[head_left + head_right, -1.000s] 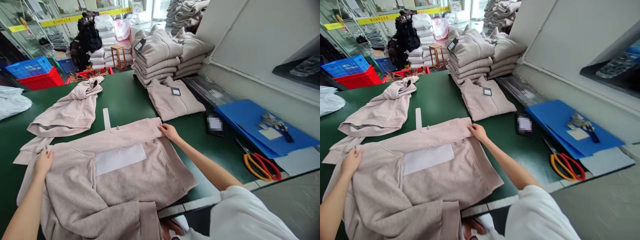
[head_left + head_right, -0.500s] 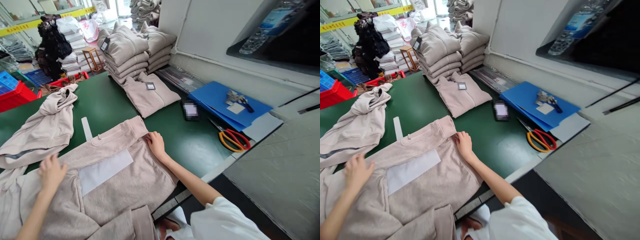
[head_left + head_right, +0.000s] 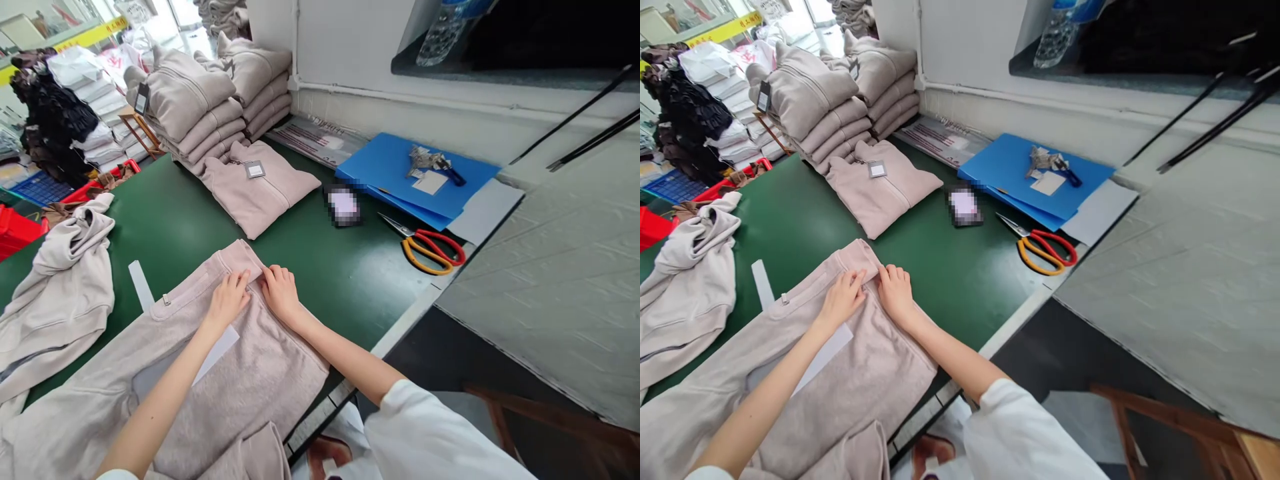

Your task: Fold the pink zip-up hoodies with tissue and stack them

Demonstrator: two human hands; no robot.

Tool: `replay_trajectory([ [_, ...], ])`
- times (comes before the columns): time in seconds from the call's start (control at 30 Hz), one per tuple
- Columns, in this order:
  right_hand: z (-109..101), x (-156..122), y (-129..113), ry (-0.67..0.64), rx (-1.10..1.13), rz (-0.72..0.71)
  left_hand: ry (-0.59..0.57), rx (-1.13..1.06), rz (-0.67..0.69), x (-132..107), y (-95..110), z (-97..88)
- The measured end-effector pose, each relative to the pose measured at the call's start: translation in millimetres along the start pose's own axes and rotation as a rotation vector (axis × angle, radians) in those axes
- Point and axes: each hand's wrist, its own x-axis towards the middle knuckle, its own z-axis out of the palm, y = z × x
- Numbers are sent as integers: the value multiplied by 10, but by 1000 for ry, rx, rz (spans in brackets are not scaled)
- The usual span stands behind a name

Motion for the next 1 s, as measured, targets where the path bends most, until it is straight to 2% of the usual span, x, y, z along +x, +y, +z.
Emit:
replay_trajectory([
  [0.1,-42,4,-1,-46,24,33,5,-10,-60,72,-139,-67],
  [0.2,-60,1,5,-67,64,47,153,-90,-226,216,-244,-107],
  [0.27,-54,9,14,-65,93,51,224,-142,-280,305,-248,-68],
  [0.4,-27,80,41,-59,153,178,98,-220,-155,340,-162,109],
  [0.47,-17,122,49,-87,165,195,64,-244,-134,315,-144,165],
  [0.6,17,119,31,-65,129,49,15,-210,-176,349,-165,122],
  [0.73,68,51,5,-52,86,-73,-84,-28,-247,492,-99,14],
  [0.8,73,37,6,-57,92,-71,-69,20,-270,548,-33,-6],
  [0.9,45,36,16,-28,127,-20,-19,-28,-231,558,46,-2],
  [1.0,23,25,21,5,173,-36,4,-179,-152,409,58,-21],
])
